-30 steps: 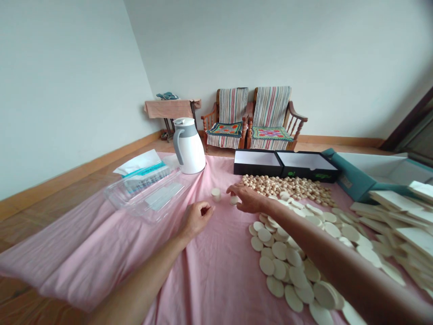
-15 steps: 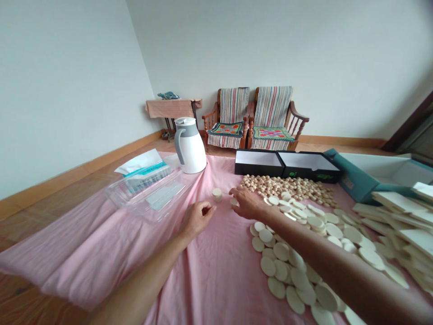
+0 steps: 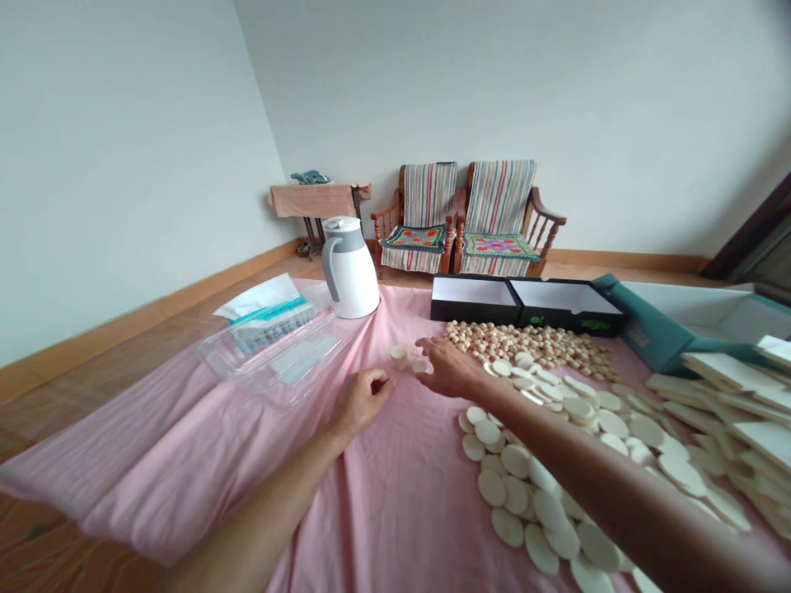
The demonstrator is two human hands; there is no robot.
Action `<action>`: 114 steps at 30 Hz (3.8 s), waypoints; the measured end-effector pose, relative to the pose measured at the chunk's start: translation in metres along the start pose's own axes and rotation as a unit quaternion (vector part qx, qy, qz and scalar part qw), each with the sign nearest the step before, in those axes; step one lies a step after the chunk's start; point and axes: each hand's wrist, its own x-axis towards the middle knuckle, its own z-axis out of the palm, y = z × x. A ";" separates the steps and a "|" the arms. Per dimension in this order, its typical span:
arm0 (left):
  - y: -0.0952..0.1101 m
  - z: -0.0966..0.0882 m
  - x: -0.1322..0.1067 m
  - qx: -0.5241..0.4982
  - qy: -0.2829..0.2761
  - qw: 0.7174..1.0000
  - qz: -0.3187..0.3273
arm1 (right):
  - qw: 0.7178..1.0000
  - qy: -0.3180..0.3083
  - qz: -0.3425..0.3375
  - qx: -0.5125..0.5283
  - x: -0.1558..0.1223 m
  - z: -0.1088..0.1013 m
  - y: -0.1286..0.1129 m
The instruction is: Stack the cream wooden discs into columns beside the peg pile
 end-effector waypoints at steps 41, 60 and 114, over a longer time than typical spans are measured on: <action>0.080 -0.006 0.053 0.202 -0.057 0.954 0.213 | 0.966 0.226 0.127 -0.003 -0.162 -0.048 0.098; 0.048 0.002 0.067 0.302 -0.084 0.924 0.219 | 0.967 0.230 0.107 -0.030 -0.161 -0.045 0.096; 0.065 0.002 0.058 0.195 -0.047 0.964 0.175 | 0.971 0.216 0.094 -0.034 -0.161 -0.042 0.095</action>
